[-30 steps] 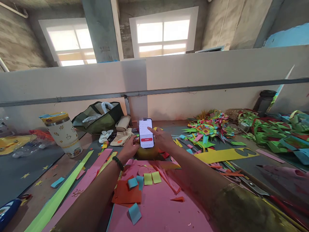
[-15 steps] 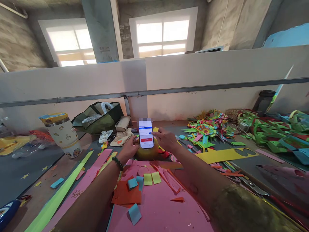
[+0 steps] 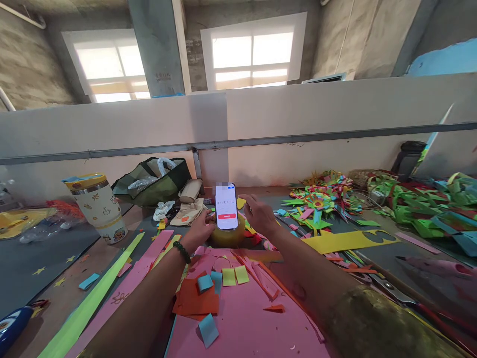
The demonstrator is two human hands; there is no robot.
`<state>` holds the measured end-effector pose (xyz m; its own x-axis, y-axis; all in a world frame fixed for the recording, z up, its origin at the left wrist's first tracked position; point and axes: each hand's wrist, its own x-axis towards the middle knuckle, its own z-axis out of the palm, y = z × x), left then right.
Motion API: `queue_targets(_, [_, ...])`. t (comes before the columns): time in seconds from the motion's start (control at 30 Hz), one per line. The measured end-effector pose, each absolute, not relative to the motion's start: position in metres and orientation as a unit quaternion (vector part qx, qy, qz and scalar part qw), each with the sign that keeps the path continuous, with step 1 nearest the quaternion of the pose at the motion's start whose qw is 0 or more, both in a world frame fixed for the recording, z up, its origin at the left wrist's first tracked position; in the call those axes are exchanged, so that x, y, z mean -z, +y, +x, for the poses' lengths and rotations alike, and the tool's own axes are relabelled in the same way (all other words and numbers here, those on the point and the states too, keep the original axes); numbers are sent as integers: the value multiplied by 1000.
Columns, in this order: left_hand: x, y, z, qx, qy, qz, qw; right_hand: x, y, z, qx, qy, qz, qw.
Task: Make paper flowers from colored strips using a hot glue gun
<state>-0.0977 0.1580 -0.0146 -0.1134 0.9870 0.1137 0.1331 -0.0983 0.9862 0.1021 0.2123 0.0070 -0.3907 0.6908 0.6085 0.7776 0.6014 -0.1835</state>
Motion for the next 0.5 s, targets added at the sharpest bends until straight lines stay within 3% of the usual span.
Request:
queue_targets(0.27, [4,162,-110,-587,555,474,351,-2,223,101,-45,-748,-437,498])
queue_targets(0.5, [-22,151,-121,-653,510,458,321,-26,218,93,-155,-657,-390,626])
